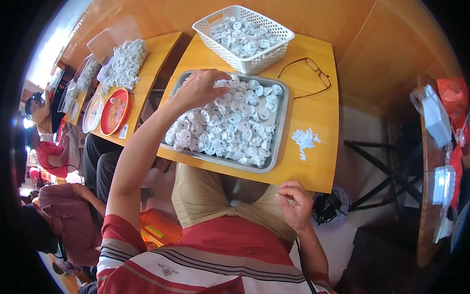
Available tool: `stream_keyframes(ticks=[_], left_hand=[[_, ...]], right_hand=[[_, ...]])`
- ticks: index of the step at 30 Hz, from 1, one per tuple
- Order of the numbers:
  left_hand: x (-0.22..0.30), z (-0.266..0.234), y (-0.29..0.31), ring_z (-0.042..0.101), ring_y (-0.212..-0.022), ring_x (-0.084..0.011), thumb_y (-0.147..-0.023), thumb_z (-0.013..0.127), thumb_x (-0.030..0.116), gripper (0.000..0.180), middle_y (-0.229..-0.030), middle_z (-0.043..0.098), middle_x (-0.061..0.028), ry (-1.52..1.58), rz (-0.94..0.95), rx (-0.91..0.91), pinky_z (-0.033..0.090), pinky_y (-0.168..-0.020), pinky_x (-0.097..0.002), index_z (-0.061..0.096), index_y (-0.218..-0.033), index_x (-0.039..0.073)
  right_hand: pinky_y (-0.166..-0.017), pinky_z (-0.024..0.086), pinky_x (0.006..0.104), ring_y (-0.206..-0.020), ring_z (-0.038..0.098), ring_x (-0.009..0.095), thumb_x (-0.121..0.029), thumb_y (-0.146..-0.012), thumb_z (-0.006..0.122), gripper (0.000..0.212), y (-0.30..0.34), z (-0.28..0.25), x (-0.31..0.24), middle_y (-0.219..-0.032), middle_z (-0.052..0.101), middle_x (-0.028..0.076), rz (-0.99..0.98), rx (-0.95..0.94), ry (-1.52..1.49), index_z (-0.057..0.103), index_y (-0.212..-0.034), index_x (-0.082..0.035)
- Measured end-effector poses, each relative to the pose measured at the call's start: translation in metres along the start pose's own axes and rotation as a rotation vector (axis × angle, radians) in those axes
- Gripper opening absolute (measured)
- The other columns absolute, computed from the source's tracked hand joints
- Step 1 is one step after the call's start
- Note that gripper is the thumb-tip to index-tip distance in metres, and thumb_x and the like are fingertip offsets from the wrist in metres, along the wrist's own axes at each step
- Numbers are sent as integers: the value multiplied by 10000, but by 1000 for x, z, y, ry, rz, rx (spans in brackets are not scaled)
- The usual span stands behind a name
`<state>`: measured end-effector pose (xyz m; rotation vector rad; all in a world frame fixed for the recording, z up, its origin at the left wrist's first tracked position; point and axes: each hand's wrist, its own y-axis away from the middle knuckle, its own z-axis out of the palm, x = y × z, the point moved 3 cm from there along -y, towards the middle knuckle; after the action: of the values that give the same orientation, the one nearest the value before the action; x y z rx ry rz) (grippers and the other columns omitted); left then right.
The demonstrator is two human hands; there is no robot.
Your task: The person assembles plastic socket covers by picking up small plastic parts from the table and inserting them into the plastic covers by hand.
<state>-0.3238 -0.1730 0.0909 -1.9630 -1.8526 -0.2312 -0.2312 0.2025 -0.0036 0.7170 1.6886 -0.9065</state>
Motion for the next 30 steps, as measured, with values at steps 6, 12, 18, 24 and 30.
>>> stream_keyframes(ticks=[6,12,18,24,30], left_hand=[[-8,17,-12,669,-996,-353,-857,673,258,301,-1025,714,-175,-80,-112,-132,510,-886,-453,714,-1105,92],[-6,18,-13,694,-920,-331,-822,652,152,210,-932,733,-151,32,-60,-81,536,-841,-413,748,-998,91],[4,2,-1,714,-893,-312,-825,663,98,192,-912,733,-173,129,-41,8,550,-816,-382,740,-986,28],[14,2,3,711,-878,-315,-841,650,81,151,-902,730,-169,93,-9,-6,544,-803,-388,725,-953,13],[33,-8,20,701,-843,-236,-853,678,43,122,-900,718,-139,132,58,103,535,-748,-335,694,-956,-20]], right_hand=[[-682,527,243,-764,637,141,-8,-900,682,81,0,6,-5,-1011,601,152,-6,-27,5,638,-925,54],[-708,527,249,-806,634,146,25,-862,685,67,7,0,-6,-1001,629,139,47,46,28,649,-917,39],[-726,516,249,-832,628,148,36,-838,688,77,-7,-19,-12,-962,641,99,101,132,26,651,-903,23],[-690,531,321,-778,655,237,6,-825,690,80,-47,-60,-17,-912,652,134,-123,217,548,648,-893,13],[-690,535,340,-788,665,286,-51,-831,705,90,-69,-73,-11,-927,662,102,-155,155,682,667,-907,-20]])
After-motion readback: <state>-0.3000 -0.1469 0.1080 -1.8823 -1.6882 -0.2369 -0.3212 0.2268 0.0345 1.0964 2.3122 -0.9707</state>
